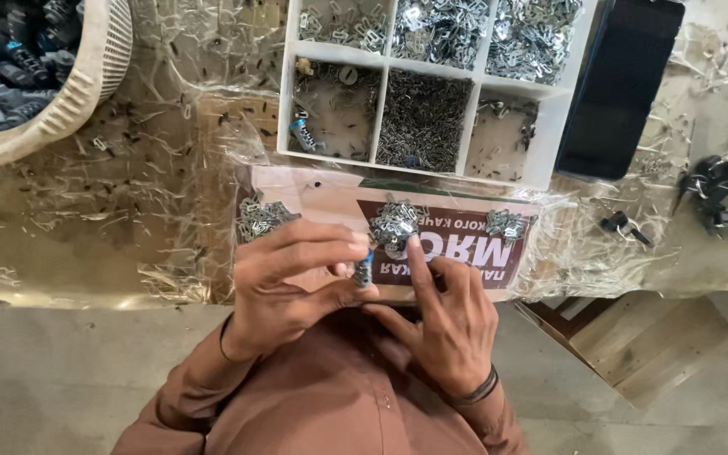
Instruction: The person sits at a workbench assembling small blue plastic fittings with metal clips. They pick components from a compartment organizer box, press a metal clip onto each fitting by hand, and place finished assemblies into a plastic basket, repeating the cycle continuously.
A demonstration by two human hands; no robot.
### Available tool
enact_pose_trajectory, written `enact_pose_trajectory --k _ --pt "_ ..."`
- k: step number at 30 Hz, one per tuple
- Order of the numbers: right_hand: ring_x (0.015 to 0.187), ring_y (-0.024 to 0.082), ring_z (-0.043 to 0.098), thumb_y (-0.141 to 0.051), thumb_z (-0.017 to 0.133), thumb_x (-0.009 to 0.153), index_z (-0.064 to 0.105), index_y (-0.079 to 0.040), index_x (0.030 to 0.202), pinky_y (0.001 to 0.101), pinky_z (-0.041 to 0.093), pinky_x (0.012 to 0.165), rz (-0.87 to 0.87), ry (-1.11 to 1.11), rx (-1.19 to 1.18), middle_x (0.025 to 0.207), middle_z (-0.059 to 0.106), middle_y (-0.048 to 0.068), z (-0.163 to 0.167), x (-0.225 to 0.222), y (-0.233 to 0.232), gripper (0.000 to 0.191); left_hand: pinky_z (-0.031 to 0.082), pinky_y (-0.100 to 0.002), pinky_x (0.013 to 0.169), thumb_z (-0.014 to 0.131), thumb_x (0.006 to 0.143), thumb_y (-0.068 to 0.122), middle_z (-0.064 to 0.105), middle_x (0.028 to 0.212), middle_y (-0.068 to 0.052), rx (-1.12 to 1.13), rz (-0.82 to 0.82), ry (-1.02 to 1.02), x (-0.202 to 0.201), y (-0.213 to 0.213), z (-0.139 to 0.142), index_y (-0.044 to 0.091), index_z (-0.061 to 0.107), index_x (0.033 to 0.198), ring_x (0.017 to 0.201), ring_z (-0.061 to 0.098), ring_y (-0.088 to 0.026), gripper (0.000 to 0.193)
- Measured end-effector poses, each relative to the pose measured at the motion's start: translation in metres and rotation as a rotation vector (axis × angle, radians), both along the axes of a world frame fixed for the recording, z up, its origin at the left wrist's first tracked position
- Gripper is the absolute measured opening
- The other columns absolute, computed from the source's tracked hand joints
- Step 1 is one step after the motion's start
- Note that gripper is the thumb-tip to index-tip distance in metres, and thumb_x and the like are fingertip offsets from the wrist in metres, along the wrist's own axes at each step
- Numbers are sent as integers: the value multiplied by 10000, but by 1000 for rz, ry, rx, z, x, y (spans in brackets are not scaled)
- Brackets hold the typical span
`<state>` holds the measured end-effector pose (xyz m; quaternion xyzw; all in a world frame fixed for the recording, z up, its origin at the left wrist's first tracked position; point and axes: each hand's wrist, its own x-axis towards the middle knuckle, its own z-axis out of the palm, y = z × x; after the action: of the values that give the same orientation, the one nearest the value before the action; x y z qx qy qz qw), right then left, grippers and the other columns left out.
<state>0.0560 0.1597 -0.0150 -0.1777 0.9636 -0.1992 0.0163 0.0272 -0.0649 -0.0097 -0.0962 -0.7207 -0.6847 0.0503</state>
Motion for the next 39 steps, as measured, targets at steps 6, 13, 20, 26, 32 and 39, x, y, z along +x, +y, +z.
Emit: enact_pose_trajectory --k 6,13,20,26,32,39 --pt "969 250 575 -462 861 812 589 -159 1407 398 521 801 7 166 -64 1138 546 52 -6 4 14 721 647 -263 815 903 810 57 731 1194 -55 -9 -83 8 6 4 2 100 742 1171 1034 731 -171 398" --pt "863 255 587 -473 938 644 674 -123 1357 391 496 649 13 49 50 1020 567 89 -14 6 13 837 633 -267 802 893 815 49 738 1181 -58 -42 -124 -9 4 9 3 117 749 1162 985 728 -164 382" --pt "951 191 609 -116 870 801 709 -170 1256 359 532 816 197 403 -238 1164 616 11 -26 10 30 486 644 -274 820 893 812 60 733 1175 -52 -53 -128 7 1 9 4 118 744 1163 1033 731 -178 385" --pt "874 242 590 -242 888 715 716 -105 1274 390 506 762 52 260 -52 1110 612 79 -30 14 23 600 626 -296 852 881 830 41 737 1192 -57 -41 -150 6 2 15 2 111 744 1173 1046 735 -192 376" --pt "976 226 637 -241 944 729 665 -49 1301 306 542 817 -128 186 -465 1162 602 92 -20 14 28 665 607 -311 866 899 805 77 739 1173 -50 -66 -144 18 6 17 3 113 745 1159 1010 735 -188 387" --pt "909 256 641 -42 847 731 781 -65 1081 392 559 788 114 323 -239 1064 667 67 -27 24 32 358 605 -296 844 900 817 89 741 1178 -50 -79 -146 19 6 18 -1 120 743 1165 997 732 -180 384"
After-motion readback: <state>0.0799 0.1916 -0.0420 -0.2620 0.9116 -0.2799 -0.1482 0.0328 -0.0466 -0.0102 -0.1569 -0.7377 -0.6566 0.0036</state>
